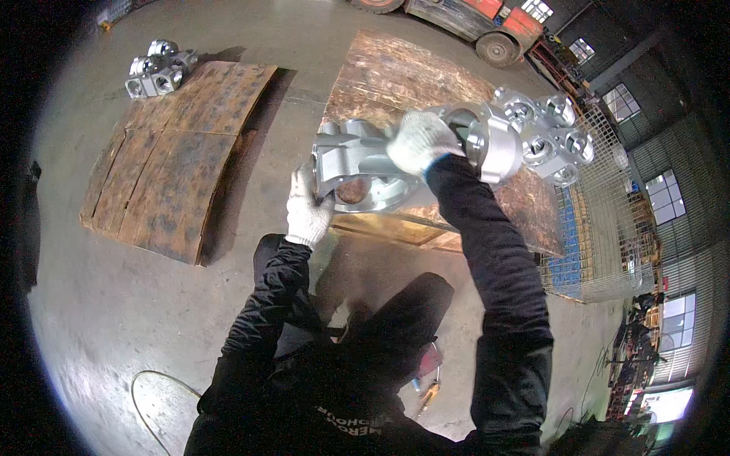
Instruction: The person uses a deburring tool to scrape and smooth the edges of a large metal part placed on a wooden pallet. They repeatedly reposition the part and work on different sections to remove burrs.
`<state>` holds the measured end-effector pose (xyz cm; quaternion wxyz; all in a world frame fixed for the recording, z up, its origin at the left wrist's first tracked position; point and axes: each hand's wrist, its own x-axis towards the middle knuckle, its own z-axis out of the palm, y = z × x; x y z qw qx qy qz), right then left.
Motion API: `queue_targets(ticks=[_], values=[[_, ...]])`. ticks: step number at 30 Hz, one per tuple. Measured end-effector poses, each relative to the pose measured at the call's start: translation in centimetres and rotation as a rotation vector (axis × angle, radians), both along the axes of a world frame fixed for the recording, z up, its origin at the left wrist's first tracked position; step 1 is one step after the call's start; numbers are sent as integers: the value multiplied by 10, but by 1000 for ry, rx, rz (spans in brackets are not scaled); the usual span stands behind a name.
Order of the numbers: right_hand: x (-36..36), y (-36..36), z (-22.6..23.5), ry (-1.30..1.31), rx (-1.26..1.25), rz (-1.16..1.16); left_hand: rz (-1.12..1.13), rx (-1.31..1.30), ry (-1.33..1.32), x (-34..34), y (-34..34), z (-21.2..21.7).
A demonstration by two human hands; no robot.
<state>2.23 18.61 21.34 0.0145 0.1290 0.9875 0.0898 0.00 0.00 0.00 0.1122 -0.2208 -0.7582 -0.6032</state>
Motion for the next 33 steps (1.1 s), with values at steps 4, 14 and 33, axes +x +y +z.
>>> queue_targets(ticks=[4,14,33], values=[[44,4,5,100,25,358,-15,-55,-15,3,4,-26],[39,-38,30,111,-386,-108,9,-59,87,-7,2,-27],[11,-19,12,82,-395,442,-6,-283,-15,-15,-2,-41]])
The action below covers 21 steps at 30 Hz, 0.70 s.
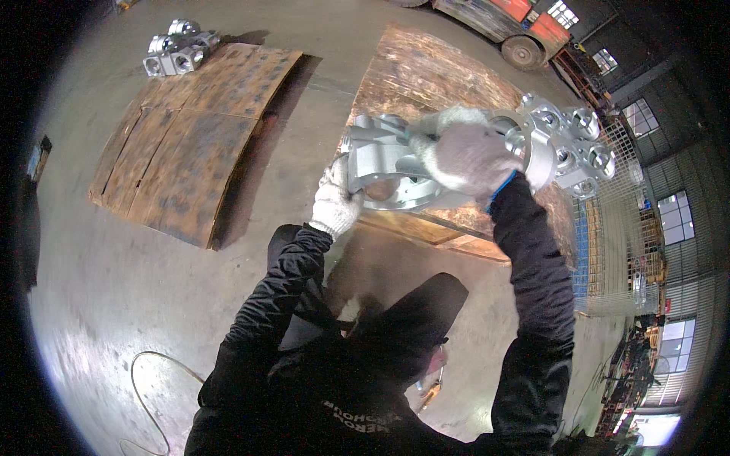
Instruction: The person uses a deburring tool to scrape and smooth the edges of a large metal part placed on a wooden pallet. They repeatedly reposition the part and work on different sections to remove burrs.
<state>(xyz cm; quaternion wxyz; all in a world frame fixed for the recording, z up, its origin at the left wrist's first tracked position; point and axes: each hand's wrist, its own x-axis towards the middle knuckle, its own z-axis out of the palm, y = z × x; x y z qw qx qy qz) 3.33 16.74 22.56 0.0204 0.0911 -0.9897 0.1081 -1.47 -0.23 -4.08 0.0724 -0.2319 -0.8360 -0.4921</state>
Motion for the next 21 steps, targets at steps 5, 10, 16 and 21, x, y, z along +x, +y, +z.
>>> queue_targets(ticks=[5,10,16,21], values=[[-18,-50,-3,-206,-151,-538,-84,116,-32,6,0,31],[-9,-60,-4,-163,-456,-599,-68,145,-62,10,0,26],[-15,-62,-9,-43,-65,-427,-32,43,3,9,-3,30],[-34,-73,-16,-20,165,-397,-99,129,-79,7,-3,32]])
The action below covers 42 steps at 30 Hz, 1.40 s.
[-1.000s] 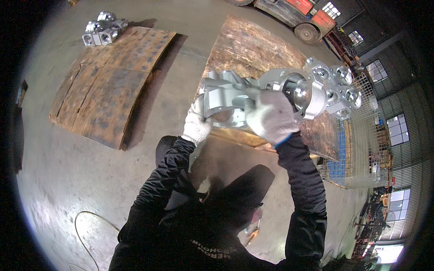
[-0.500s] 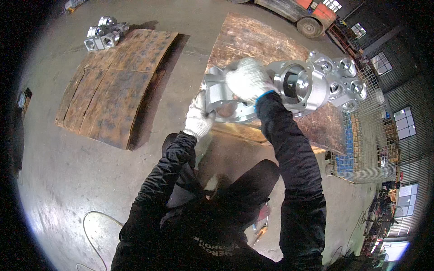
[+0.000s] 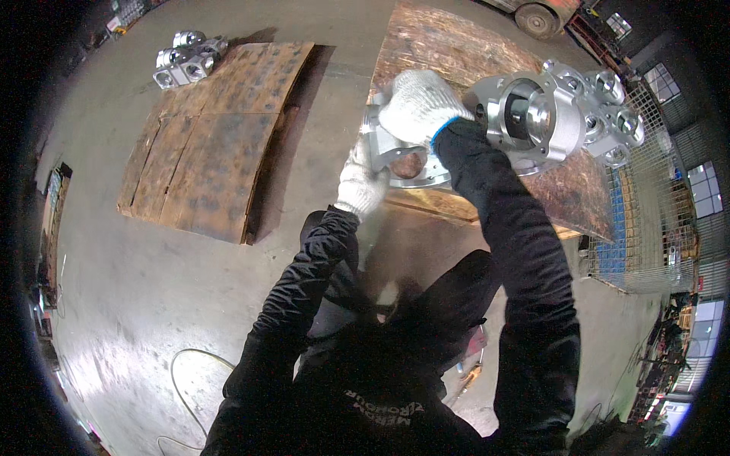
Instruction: The person uses a deburring tool to scrape and smooth the edges of a large metal part placed on a wooden pallet. They repeatedly reposition the part and work on different sections to remove burrs.
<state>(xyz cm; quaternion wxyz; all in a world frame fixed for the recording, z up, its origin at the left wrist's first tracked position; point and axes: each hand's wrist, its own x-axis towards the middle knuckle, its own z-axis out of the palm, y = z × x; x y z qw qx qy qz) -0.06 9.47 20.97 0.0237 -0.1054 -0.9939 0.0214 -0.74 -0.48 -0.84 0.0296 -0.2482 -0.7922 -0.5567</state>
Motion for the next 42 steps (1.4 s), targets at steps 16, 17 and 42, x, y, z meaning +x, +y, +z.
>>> queue_targets(ticks=[16,17,42], values=[[-32,28,24,-216,135,324,-2,-255,166,-28,-3,14],[-36,34,26,-191,47,296,-10,-273,165,-36,0,15],[-56,79,59,-283,-60,651,40,109,-174,125,-87,-8]])
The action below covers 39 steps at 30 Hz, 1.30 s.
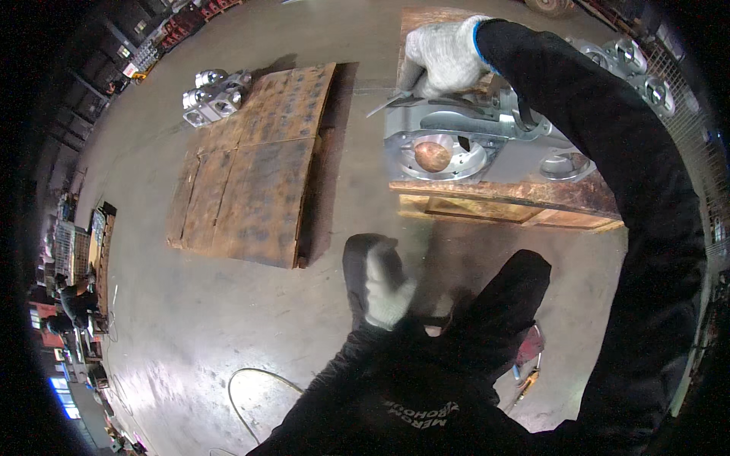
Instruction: The person uses a deburring tool to scrape and smooth the edges of a large metal part placed on a wooden pallet. They repeatedly reposition the part and work on different sections to remove burrs.
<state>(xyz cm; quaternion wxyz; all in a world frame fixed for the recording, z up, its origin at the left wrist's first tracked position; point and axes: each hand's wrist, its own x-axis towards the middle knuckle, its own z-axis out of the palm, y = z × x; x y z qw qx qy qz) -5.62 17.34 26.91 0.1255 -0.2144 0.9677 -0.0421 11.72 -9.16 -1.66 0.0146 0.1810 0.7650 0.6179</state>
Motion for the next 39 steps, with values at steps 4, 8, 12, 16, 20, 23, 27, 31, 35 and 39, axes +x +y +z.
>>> queue_targets(ticks=[4,8,12,16,20,23,27,31,35,39], values=[[-13,-8,-1,-243,-175,-364,-83,44,64,11,9,-6],[-13,-16,21,-220,-34,-304,-35,-78,157,13,3,-7],[-9,-6,-6,-86,15,-233,-117,-21,54,13,13,4],[27,-39,8,-21,93,-141,-106,-72,36,20,8,14],[39,-35,-3,144,199,-32,-121,1,-28,20,18,-6],[31,-42,-9,131,141,-89,-134,-48,95,22,15,4],[49,-40,12,115,171,8,-100,-111,73,26,10,4],[45,-56,-12,264,265,46,-115,-24,78,33,16,3],[59,-51,8,228,245,132,-112,-13,78,34,13,16],[66,-51,-23,367,156,137,-129,-1,60,41,21,12]])
